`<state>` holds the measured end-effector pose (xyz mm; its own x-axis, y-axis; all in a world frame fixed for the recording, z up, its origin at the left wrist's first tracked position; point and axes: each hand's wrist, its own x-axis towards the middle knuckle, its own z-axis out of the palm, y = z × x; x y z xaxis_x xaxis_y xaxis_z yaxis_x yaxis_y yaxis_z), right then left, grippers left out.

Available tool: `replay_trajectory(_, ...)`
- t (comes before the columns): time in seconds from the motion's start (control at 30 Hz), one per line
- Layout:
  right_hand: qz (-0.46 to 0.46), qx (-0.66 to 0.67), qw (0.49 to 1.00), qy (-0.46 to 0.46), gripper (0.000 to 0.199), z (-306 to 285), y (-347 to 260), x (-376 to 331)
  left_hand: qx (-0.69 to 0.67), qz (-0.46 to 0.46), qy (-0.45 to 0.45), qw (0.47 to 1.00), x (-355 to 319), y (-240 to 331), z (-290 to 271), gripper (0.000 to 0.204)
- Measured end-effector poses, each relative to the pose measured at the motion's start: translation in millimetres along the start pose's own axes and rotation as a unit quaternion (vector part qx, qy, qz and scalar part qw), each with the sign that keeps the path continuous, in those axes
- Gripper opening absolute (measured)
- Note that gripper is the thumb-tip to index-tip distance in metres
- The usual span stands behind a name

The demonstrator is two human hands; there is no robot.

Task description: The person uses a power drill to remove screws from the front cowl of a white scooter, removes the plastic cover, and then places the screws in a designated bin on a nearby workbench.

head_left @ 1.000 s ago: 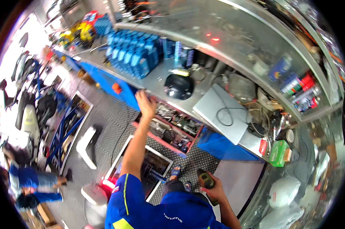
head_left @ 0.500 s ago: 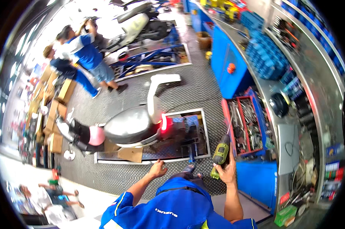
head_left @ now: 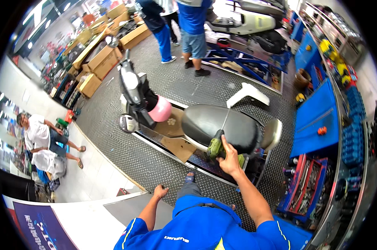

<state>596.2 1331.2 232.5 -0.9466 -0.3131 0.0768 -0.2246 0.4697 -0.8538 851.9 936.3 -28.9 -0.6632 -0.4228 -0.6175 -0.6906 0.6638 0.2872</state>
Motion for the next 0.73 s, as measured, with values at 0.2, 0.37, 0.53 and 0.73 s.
replay_trajectory(0.2, 0.045, -0.226, 0.973, -0.019, 0.107, 81.0, 91.5, 137.1, -0.128, -0.108, 0.037, 0.985, 36.2, -87.8, -80.8, 0.048)
replay_trajectory(0.37, 0.098, -0.339, 0.934, -0.06, 0.107, 80.0, 117.2, 187.2, -0.278, -0.151, 0.102, 0.943, 56.0, -143.1, -110.0, 0.041)
replay_trajectory(0.53, 0.087, -0.382, 0.917, -0.07, 0.104, 82.6, 126.4, 193.0, -0.215, -0.103, 0.093, 0.967, 56.0, -166.6, -128.5, 0.038)
replay_trajectory(0.73, 0.191, -0.37, 0.897, -0.15, 0.104, 77.3, 113.8, 206.3, -0.171, -0.212, -0.086, 0.958, 73.8, -148.0, -204.9, 0.045)
